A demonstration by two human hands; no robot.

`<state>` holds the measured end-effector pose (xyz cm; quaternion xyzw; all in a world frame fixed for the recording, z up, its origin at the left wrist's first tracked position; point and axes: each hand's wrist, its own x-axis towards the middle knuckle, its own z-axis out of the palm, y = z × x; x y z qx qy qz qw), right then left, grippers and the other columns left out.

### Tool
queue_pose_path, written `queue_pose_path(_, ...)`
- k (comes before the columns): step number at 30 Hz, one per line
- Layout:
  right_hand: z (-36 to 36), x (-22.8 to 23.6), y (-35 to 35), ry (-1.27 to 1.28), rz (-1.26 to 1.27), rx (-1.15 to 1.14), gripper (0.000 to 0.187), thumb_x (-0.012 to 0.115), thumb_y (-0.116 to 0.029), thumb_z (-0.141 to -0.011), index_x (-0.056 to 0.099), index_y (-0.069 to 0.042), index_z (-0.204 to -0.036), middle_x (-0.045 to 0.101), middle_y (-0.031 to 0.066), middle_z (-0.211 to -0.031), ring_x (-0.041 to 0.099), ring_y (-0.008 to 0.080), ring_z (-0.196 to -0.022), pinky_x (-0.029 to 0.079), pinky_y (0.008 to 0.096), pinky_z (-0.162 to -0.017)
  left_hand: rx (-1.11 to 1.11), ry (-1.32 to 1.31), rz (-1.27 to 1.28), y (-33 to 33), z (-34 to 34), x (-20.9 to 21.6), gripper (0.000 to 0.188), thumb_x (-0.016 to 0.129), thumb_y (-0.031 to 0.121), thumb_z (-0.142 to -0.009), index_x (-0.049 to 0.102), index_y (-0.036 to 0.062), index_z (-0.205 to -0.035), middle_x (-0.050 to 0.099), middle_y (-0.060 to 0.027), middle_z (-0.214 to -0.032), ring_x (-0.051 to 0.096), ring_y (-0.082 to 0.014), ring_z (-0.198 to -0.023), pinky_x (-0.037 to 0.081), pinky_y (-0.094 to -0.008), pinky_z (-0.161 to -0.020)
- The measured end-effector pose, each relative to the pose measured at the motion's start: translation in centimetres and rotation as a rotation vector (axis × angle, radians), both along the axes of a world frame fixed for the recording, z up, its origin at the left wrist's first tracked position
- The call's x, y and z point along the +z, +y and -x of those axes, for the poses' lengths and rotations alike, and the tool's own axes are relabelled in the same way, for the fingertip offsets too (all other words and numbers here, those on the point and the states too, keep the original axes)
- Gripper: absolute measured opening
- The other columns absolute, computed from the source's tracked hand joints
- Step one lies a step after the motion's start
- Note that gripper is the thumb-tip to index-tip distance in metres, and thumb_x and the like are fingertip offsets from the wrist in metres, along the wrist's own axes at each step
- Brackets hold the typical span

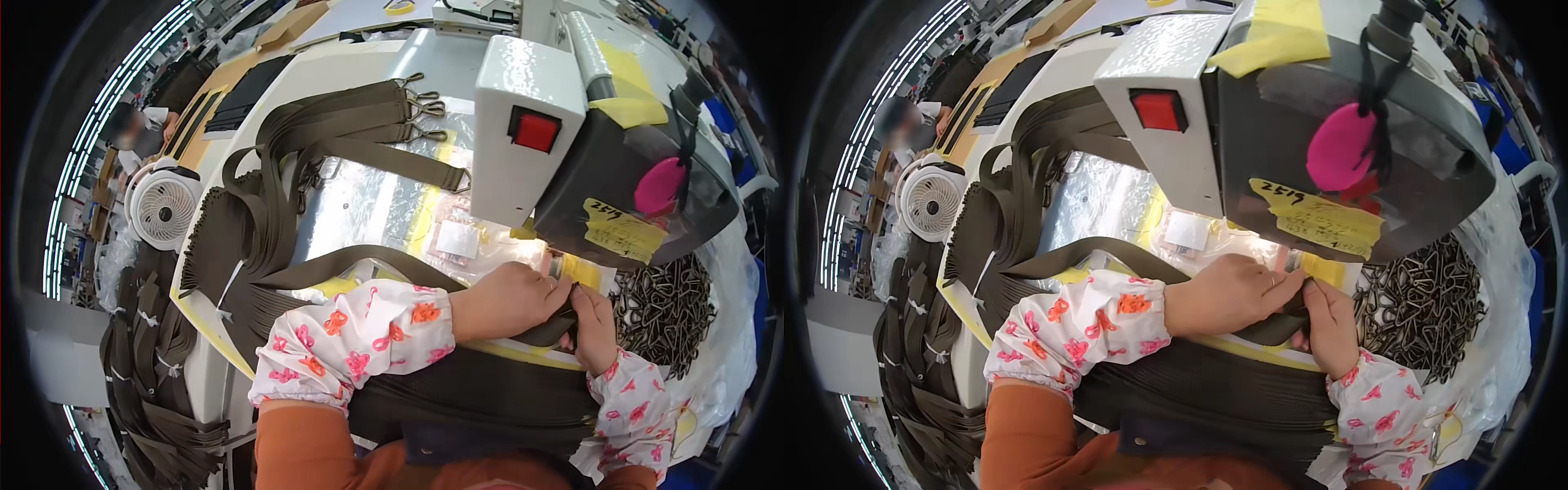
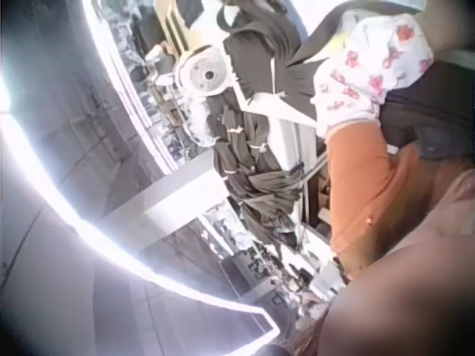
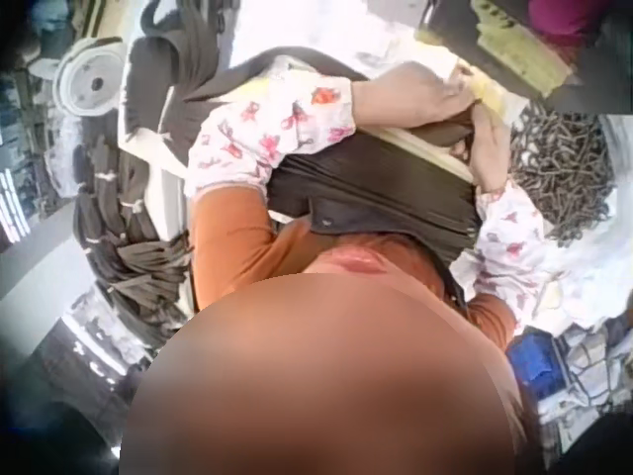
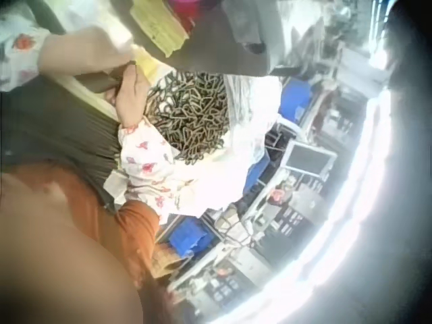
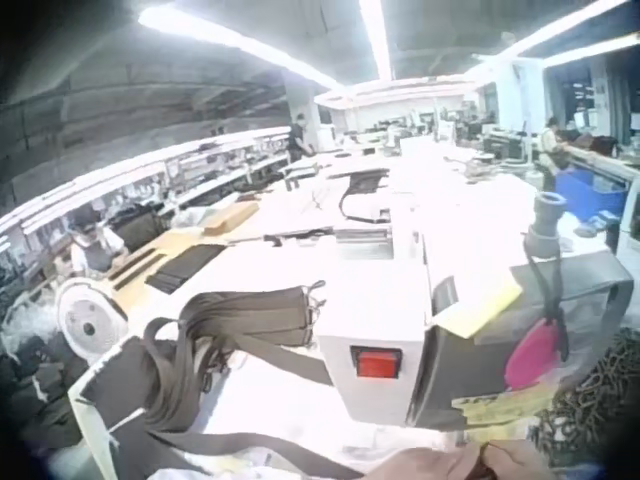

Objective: The recorder is using a sewing machine to attach hardware and sew together lengths of heavy webbing to form adjustable straps, likely for bags or luggage.

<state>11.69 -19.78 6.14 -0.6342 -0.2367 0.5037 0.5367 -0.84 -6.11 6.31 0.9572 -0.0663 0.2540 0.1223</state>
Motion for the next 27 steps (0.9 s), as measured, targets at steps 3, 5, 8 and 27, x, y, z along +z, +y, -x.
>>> queue_pose_path(3, 0.1, -0.2, 0.2, 0.023, -0.010, -0.066, 0.030, 0.037, -0.023, -0.096, 0.056, -0.002, -0.084, 0.053, 0.0013, -0.056, 0.042, 0.0063, -0.037, 0.030, 0.0189, -0.035, 0.009, 0.023, -0.202, -0.8, -0.2, 0.1, 0.037, 0.054, 0.012, -0.073, 0.053, -0.0125, -0.100, 0.056, -0.0079, -0.069, 0.060, -0.0178, -0.059, 0.045, -0.0269, -0.048)
queue_pose_path(5, -0.4, -0.8, -0.2, 0.069, -0.056, -0.081, 0.030, 0.037, -0.023, -0.096, 0.056, -0.002, -0.084, 0.053, 0.0014, -0.057, 0.042, 0.0067, -0.037, 0.030, 0.0189, -0.035, 0.057, -0.050, -0.349, -1.4, -0.6, -0.1, 0.039, 0.055, 0.013, -0.072, 0.054, -0.0128, -0.101, 0.054, -0.0068, -0.066, 0.058, -0.0171, -0.057, 0.045, -0.0260, -0.048)
queue_pose_path(8, -0.1, 0.5, -0.3, 0.015, -0.034, -0.108, 0.032, 0.037, -0.026, -0.096, 0.056, -0.002, -0.087, 0.054, 0.0024, -0.060, 0.043, 0.0072, -0.038, 0.032, 0.0185, -0.036, 0.035, -0.081, -0.292, -1.8, -0.9, 0.1, 0.031, 0.054, 0.013, -0.073, 0.056, -0.0105, -0.093, 0.057, -0.0088, -0.070, 0.059, -0.0192, -0.059, 0.045, -0.0280, -0.048)
queue_pose_path(27, -0.1, -0.3, 0.0, -0.640, -0.262, 0.028, 0.027, 0.044, -0.021, -0.094, 0.046, 0.001, -0.078, 0.050, 0.0210, -0.060, 0.051, 0.0402, -0.058, 0.038, 0.0411, -0.051, 0.004, 0.350, 0.895, 0.4, -1.2, 0.6, 0.020, 0.047, 0.018, -0.094, 0.054, 0.0002, -0.088, 0.054, -0.0048, -0.064, 0.049, -0.0115, -0.058, 0.040, -0.0260, -0.054)
